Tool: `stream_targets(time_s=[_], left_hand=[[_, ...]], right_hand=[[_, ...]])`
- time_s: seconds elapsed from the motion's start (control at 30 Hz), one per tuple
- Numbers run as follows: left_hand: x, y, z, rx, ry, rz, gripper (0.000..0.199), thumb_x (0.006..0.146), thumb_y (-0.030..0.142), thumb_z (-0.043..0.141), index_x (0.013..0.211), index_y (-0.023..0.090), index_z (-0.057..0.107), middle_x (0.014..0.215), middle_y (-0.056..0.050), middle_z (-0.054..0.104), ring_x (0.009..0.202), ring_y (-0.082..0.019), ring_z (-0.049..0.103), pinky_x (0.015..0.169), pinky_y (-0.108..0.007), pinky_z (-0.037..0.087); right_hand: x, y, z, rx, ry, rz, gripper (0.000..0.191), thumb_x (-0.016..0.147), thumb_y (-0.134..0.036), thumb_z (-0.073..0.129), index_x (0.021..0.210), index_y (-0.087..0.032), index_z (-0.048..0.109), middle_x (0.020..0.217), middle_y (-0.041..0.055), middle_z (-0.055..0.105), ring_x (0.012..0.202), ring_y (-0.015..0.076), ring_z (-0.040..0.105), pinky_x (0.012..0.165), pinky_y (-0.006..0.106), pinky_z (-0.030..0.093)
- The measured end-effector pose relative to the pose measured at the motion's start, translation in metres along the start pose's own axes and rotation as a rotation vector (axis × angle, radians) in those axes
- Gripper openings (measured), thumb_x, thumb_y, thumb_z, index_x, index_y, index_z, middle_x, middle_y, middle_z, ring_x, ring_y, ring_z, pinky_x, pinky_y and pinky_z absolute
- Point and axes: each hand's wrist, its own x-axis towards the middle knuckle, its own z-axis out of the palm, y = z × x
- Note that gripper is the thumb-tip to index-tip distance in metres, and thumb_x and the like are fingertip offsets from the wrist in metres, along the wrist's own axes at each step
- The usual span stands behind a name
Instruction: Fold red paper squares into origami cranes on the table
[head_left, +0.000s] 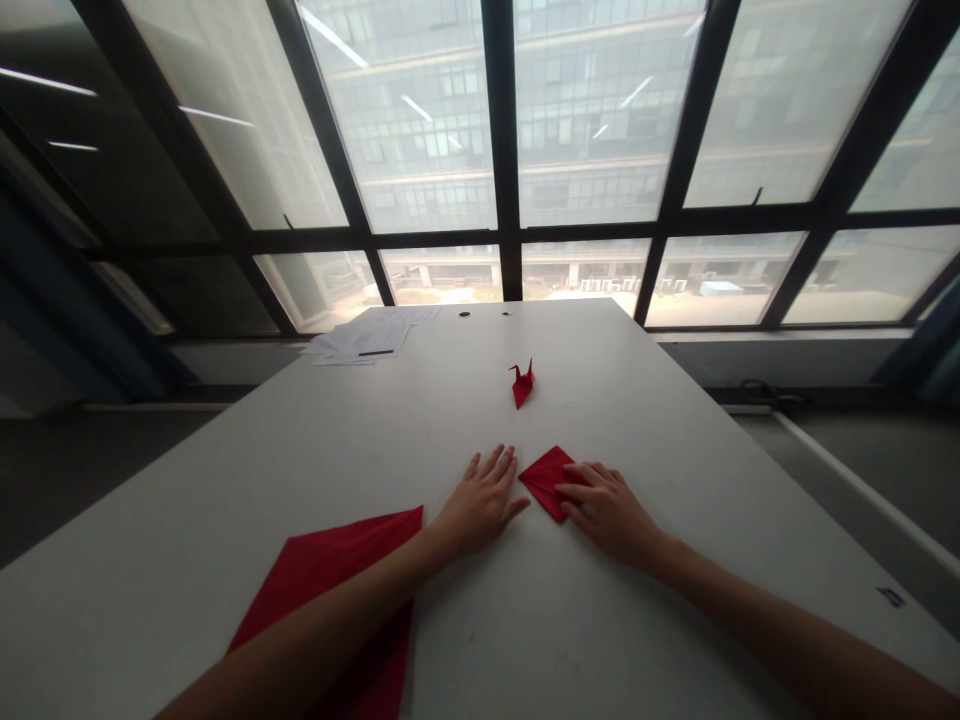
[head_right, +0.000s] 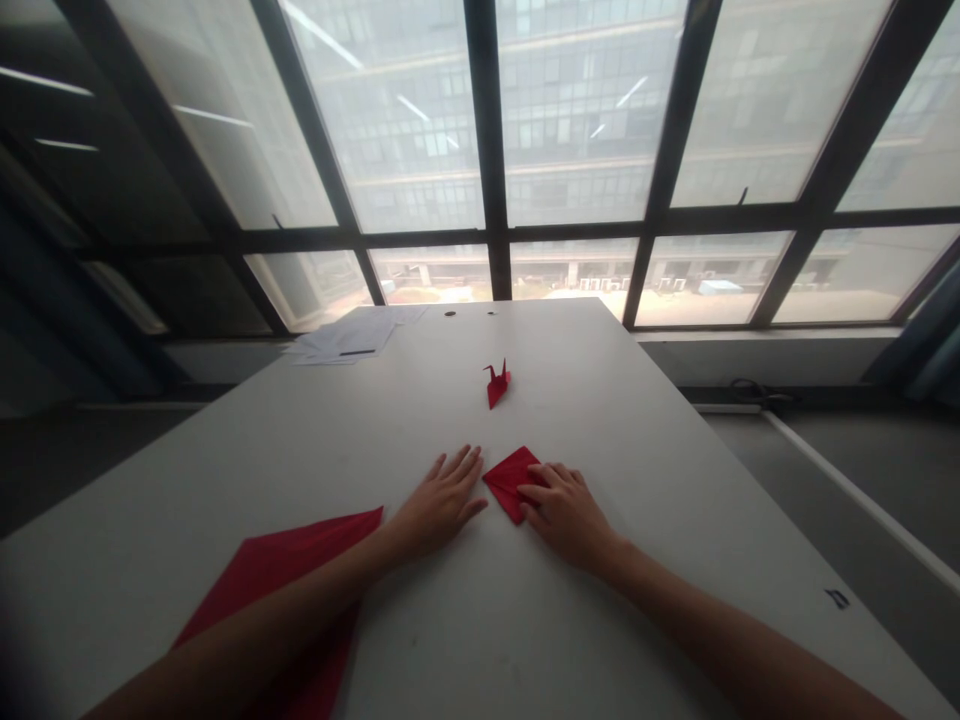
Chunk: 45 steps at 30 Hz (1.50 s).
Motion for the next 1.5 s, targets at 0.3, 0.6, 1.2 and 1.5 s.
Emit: stream_targets(time_s=[0.3, 0.6, 1.2, 1.5], left_hand=[[0.001, 0.017, -0.015, -0.157, -0.071, 0.264, 0.056, 0.102, 0.046, 0.042, 0.154, 0.032, 0.026, 0.158, -0.006, 0.032, 0.148, -0.022, 0.025, 0.121, -0.047, 0.019], [0.002, 0.014, -0.015, -0.210, -0.111, 0.228, 0.054, 0.102, 0.047, 0.039, 0.154, 0.034, 0.026, 0.159, -0.005, 0.030, 0.149, -0.023, 0.023, 0.121, -0.050, 0.016], [0.007, 0.013, -0.011, -0.191, -0.135, 0.133, 0.050, 0.104, 0.051, 0.027, 0.152, 0.036, 0.031, 0.159, 0.000, 0.031, 0.149, -0.023, 0.023, 0.121, -0.050, 0.013], [0.007, 0.011, -0.004, -0.111, -0.093, 0.035, 0.058, 0.103, 0.054, 0.026, 0.153, 0.026, 0.030, 0.160, -0.005, 0.027, 0.150, -0.026, 0.017, 0.120, -0.053, 0.018]], right_hand=[[-0.002, -0.009, -0.004, -0.040, -0.030, -0.012, 0.031, 0.089, -0.034, 0.063, 0.119, -0.034, 0.068, 0.130, 0.0066, 0.062, 0.111, 0.0291, 0.055, 0.092, 0.046, 0.043], [-0.006, -0.005, -0.001, -0.067, -0.070, -0.060, 0.043, 0.095, -0.035, 0.055, 0.138, -0.027, 0.055, 0.145, 0.0111, 0.052, 0.133, 0.0308, 0.046, 0.106, 0.050, 0.036], [0.002, -0.001, -0.008, 0.139, 0.092, -0.201, 0.022, 0.094, -0.020, 0.055, 0.105, -0.021, 0.073, 0.105, 0.0071, 0.075, 0.110, 0.0225, 0.065, 0.100, 0.042, 0.047], [0.002, 0.000, -0.001, 0.048, -0.049, -0.194, 0.030, 0.094, -0.024, 0.056, 0.122, -0.023, 0.066, 0.126, 0.0076, 0.068, 0.129, 0.0279, 0.054, 0.110, 0.049, 0.041]])
